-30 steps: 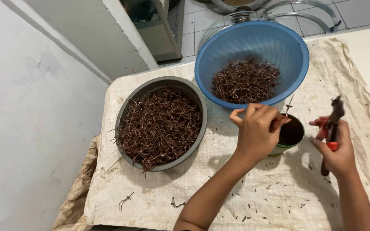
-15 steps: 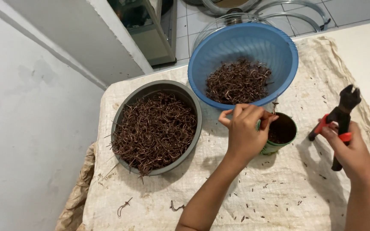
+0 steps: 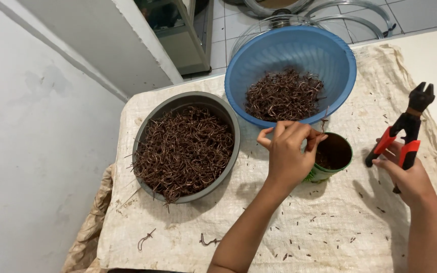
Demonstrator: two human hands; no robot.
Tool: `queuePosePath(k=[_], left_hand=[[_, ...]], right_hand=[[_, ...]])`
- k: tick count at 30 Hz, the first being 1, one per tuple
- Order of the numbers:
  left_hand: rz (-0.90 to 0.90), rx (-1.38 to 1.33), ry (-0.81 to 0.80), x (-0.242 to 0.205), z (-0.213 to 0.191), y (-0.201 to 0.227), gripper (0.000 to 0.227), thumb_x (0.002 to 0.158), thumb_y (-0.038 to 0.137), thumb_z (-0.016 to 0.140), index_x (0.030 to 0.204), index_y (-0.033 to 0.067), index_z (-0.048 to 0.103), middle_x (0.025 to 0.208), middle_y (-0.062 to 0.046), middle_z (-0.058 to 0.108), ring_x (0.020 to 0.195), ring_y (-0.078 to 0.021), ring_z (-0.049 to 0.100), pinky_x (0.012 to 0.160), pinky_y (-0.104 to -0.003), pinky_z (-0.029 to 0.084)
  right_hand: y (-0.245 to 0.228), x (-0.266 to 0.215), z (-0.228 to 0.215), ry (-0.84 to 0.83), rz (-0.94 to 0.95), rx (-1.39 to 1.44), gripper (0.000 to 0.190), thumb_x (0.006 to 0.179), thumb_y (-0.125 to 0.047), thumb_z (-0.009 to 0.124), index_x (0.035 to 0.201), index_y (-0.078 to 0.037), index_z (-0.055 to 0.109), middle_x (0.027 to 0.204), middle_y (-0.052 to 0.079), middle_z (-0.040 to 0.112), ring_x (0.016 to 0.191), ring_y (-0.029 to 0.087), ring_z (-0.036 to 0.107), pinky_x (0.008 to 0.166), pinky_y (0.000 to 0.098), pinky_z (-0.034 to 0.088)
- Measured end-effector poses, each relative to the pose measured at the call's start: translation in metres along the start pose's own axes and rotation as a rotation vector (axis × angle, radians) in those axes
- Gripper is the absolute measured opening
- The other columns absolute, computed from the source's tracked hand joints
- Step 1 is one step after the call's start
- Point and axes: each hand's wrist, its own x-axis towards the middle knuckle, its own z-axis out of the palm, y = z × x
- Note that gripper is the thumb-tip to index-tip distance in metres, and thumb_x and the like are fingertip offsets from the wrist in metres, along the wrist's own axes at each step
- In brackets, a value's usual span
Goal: Cutting small brown twigs with wire cutters and placing them into a small green pot
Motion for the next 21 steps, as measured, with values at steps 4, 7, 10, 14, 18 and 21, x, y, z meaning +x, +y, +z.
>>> queuePosePath(k=[4, 7, 10, 14, 18, 21], left_hand=[[0.028, 0.01, 0.014, -0.001, 0.0, 0.002, 0.03, 0.092, 0.029, 0.074, 0.073, 0.0208, 0.051, 0.083, 0.012, 0.063, 0.103, -0.0198, 0.058, 0.099, -0.048, 0.021], [0.031, 0.012, 0.012, 0.0, -0.002, 0.001, 0.031, 0.092, 0.028, 0.074, 0.072, 0.0203, 0.05, 0.084, 0.011, 0.064, 0.103, -0.0204, 0.058, 0.099, -0.048, 0.021], [0.029, 0.012, 0.002, 0.0, -0.003, 0.0, 0.03, 0.092, 0.028, 0.072, 0.073, 0.0203, 0.051, 0.083, 0.011, 0.064, 0.103, -0.0205, 0.058, 0.099, -0.049, 0.021], [0.02, 0.011, -0.007, -0.003, -0.005, -0.003, 0.025, 0.091, 0.028, 0.073, 0.076, 0.0204, 0.054, 0.085, 0.011, 0.065, 0.103, -0.0198, 0.059, 0.101, -0.049, 0.021], [0.018, -0.029, 0.018, -0.004, -0.015, -0.004, 0.031, 0.093, 0.027, 0.072, 0.073, 0.02, 0.049, 0.081, 0.01, 0.06, 0.095, -0.0177, 0.063, 0.1, -0.045, 0.021], [0.017, -0.106, -0.016, -0.006, -0.017, -0.01, 0.02, 0.097, 0.025, 0.07, 0.084, 0.0197, 0.057, 0.085, 0.011, 0.061, 0.087, -0.0135, 0.063, 0.103, -0.039, 0.025]], right_hand=[[0.024, 0.011, -0.002, -0.048, -0.084, 0.077, 0.051, 0.091, 0.006, 0.054, 0.141, 0.002, 0.047, 0.132, 0.02, 0.059, 0.127, 0.034, 0.056, 0.11, 0.0486, 0.044], [0.031, 0.019, 0.005, -0.002, -0.097, 0.082, 0.047, 0.093, 0.002, 0.058, 0.14, 0.002, 0.049, 0.129, 0.019, 0.062, 0.124, 0.033, 0.059, 0.111, 0.0473, 0.046], [0.047, 0.032, 0.008, 0.058, -0.118, 0.025, 0.036, 0.097, -0.006, 0.066, 0.132, 0.0, 0.058, 0.123, 0.013, 0.065, 0.114, 0.025, 0.062, 0.103, 0.0397, 0.049], [0.062, 0.045, 0.021, 0.183, -0.164, -0.085, 0.01, 0.103, -0.01, 0.07, 0.108, -0.005, 0.064, 0.099, 0.009, 0.069, 0.091, 0.02, 0.067, 0.083, 0.0338, 0.056], [0.077, 0.044, 0.013, 0.294, -0.171, -0.21, 0.016, 0.104, -0.021, 0.075, 0.101, -0.013, 0.061, 0.082, 0.002, 0.055, 0.069, 0.018, 0.053, 0.06, 0.0353, 0.046], [0.063, 0.034, -0.008, 0.245, -0.418, -0.34, 0.013, 0.108, -0.014, 0.067, 0.114, -0.009, 0.057, 0.092, 0.002, 0.053, 0.076, 0.016, 0.047, 0.068, 0.0322, 0.038]])
